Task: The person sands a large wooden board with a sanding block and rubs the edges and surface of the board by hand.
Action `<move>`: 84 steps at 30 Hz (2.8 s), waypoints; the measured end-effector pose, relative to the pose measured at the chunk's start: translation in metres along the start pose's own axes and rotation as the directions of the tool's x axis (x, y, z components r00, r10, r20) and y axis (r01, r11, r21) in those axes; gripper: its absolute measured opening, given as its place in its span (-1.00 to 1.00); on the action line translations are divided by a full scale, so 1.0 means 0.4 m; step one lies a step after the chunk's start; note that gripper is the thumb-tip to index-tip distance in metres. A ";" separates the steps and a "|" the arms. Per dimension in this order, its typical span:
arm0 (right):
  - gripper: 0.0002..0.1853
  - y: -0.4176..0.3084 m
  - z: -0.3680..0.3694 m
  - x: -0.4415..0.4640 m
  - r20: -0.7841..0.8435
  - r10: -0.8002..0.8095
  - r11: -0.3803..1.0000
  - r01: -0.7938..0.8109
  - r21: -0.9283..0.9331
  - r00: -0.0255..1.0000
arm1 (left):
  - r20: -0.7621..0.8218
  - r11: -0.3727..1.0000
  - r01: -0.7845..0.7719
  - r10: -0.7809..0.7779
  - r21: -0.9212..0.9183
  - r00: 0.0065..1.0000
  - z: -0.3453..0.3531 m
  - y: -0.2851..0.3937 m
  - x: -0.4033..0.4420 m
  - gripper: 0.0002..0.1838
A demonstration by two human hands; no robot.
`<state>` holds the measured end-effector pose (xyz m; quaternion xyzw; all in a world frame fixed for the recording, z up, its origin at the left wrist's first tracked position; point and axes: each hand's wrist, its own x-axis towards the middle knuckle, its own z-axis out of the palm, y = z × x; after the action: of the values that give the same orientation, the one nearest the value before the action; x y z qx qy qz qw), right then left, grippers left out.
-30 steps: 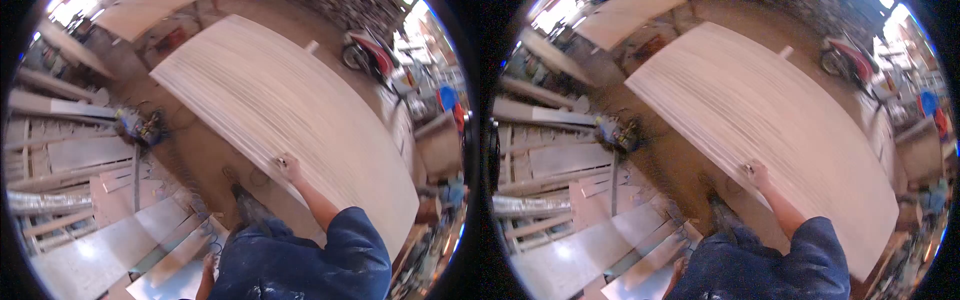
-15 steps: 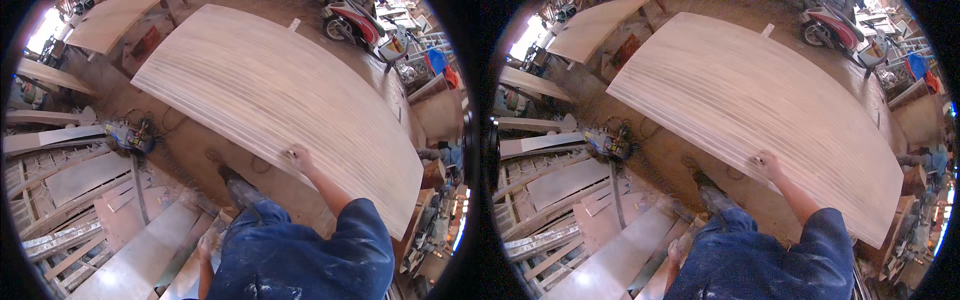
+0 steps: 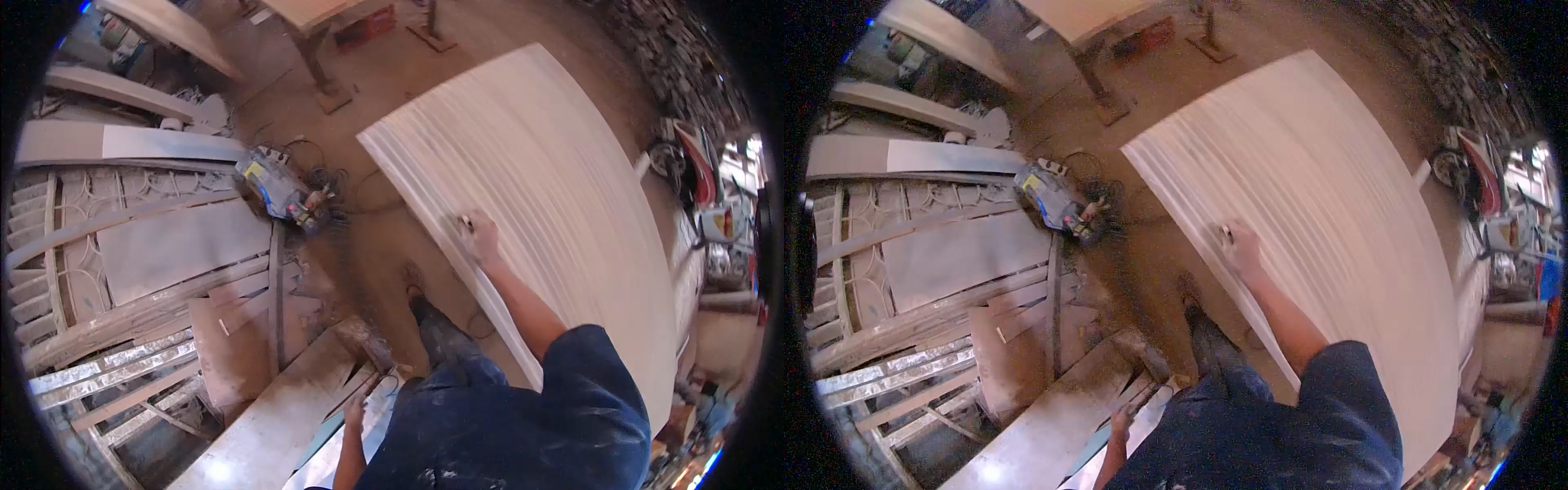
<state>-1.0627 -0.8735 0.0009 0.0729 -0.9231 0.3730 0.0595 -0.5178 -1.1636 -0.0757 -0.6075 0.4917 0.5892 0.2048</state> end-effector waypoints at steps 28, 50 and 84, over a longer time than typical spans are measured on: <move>-0.94 -0.040 -0.278 -0.724 -0.482 0.870 0.471 -0.467 0.748 0.105 | 0.891 -0.708 -0.585 0.449 0.396 0.060 0.815 1.525 0.131 -0.17; -0.87 -0.568 0.283 -1.470 -0.305 0.907 0.033 -0.673 0.739 -0.290 | 0.988 -0.781 -0.621 -0.040 0.064 0.151 0.964 0.622 -0.340 0.01; -0.91 -0.456 0.037 -1.721 -0.162 0.836 -0.018 -0.320 0.947 -0.524 | 0.928 -0.684 -0.629 -0.253 -0.370 -0.272 1.050 0.010 -0.508 -0.10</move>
<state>-0.3547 -0.9513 0.0013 -0.7842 -0.3251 0.4550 0.2689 -0.7010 -0.7450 0.0187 0.6063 0.7633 0.1611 0.1542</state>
